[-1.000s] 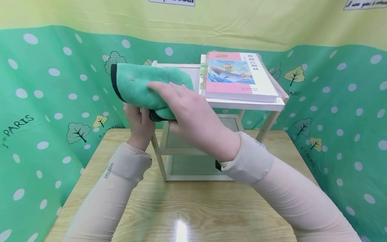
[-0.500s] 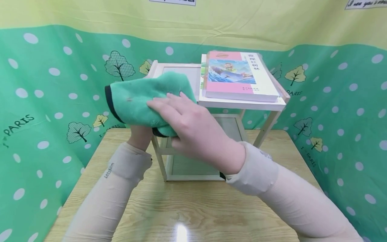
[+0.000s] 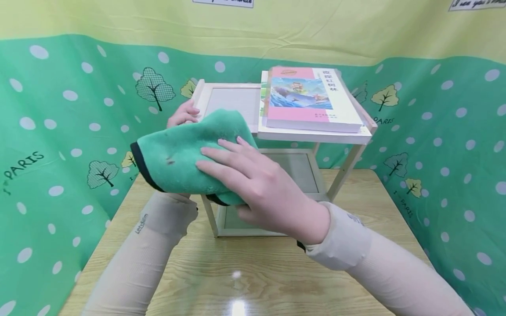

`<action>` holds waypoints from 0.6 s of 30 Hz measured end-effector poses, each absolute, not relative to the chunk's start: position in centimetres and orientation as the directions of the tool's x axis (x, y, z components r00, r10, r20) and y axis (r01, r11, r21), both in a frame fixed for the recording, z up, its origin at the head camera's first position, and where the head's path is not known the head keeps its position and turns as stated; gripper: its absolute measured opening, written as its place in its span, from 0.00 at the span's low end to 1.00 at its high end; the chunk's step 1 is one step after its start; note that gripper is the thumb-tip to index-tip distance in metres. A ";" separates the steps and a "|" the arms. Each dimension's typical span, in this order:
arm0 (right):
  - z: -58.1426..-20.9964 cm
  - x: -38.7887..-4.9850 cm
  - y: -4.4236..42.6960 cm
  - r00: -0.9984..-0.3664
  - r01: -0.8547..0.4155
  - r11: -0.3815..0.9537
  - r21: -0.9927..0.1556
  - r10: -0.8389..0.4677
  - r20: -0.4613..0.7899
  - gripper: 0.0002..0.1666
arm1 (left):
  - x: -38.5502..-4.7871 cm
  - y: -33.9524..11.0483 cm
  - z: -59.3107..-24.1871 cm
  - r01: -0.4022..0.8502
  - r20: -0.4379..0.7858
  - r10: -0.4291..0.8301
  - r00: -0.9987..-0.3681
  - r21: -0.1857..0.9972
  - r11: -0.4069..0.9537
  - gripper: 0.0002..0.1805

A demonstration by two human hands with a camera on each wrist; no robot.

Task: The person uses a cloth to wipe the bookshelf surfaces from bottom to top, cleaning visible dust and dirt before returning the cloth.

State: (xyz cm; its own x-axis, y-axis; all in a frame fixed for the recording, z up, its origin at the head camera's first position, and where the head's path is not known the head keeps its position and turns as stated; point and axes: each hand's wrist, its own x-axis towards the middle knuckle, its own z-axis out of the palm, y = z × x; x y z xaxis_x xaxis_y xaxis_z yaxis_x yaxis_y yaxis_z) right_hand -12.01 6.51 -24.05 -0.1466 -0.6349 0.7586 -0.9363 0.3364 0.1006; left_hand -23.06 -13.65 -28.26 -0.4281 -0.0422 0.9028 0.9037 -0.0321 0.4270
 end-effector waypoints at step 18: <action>-27.0 -10.6 8.9 0.066 -0.948 0.215 0.234 -0.587 0.807 0.17 | -21.4 -11.4 -28.0 0.848 0.890 -0.314 -0.330 0.426 0.317 0.17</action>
